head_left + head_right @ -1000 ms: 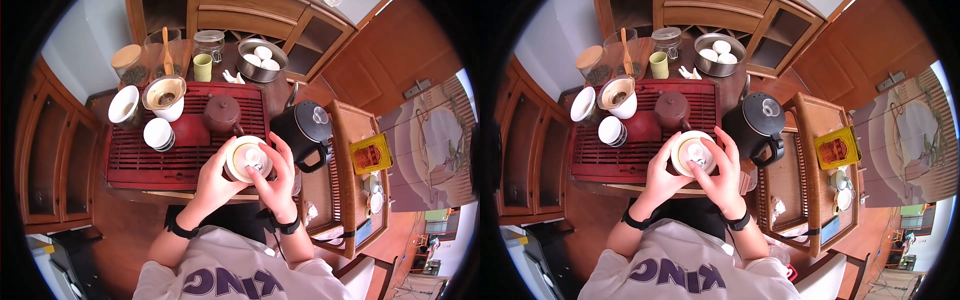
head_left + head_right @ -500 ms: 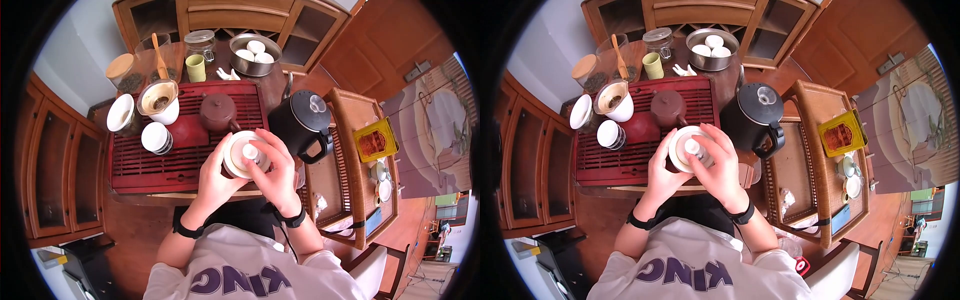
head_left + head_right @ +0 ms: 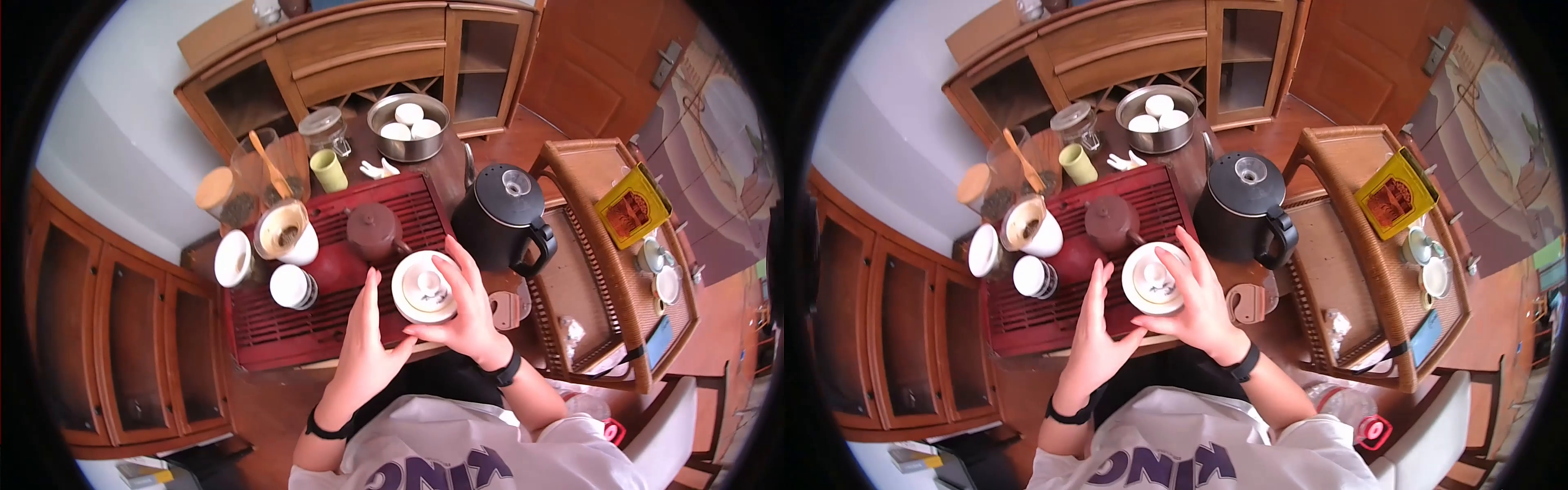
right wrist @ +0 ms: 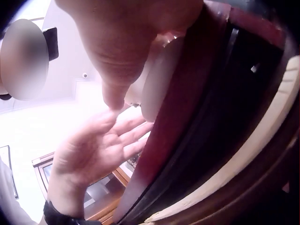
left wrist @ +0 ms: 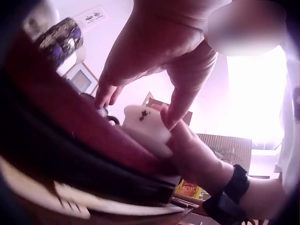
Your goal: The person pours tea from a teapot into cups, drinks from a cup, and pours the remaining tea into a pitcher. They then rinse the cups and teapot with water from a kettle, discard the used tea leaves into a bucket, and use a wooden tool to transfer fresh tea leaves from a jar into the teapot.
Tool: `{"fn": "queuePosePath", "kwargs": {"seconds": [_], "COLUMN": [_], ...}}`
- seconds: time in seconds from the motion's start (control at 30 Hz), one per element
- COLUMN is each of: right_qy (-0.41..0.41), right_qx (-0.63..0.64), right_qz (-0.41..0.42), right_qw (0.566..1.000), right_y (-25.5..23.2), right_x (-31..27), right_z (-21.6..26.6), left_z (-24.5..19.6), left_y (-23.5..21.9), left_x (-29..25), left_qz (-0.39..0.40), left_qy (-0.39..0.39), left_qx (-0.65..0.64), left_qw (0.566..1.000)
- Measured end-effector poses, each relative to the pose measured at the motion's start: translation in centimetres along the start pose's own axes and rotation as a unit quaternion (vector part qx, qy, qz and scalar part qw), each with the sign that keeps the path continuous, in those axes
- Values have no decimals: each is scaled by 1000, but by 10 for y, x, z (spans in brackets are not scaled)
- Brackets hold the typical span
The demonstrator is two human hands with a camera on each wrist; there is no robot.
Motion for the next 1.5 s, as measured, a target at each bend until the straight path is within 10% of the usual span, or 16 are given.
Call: {"fn": "queuePosePath", "kwargs": {"seconds": [0.3, 0.43, 0.7, 1.03, 1.5], "right_qy": [25, 22, 13, 27, 23], "right_qx": [-14, -11, 8, 29, 37], "right_qz": [14, -36, -53, -42, -50], "right_qw": [999, 999, 998, 998, 998], "right_y": [0, -4, -3, -5, -6], "right_x": [0, -4, -8, -8, -11], "right_z": [2, 2, -4, -2, -4], "left_z": [-63, -21, 105, 193, 185], "left_y": [-105, -93, -28, -1, 21], "left_x": [81, 175, 324, 351, 348], "left_qz": [177, 177, 89, 89, 35], "left_qy": [-75, -40, -346, -494, -485], "left_qx": [12, 136, 37, -50, -371], "left_qw": [981, 974, 933, 864, 791]}}
Point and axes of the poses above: each hand's wrist, its own x-axis towards the middle knuckle, its own y-axis out of the palm, z = x × y, the point moved 5 cm from there along x, towards the middle knuckle
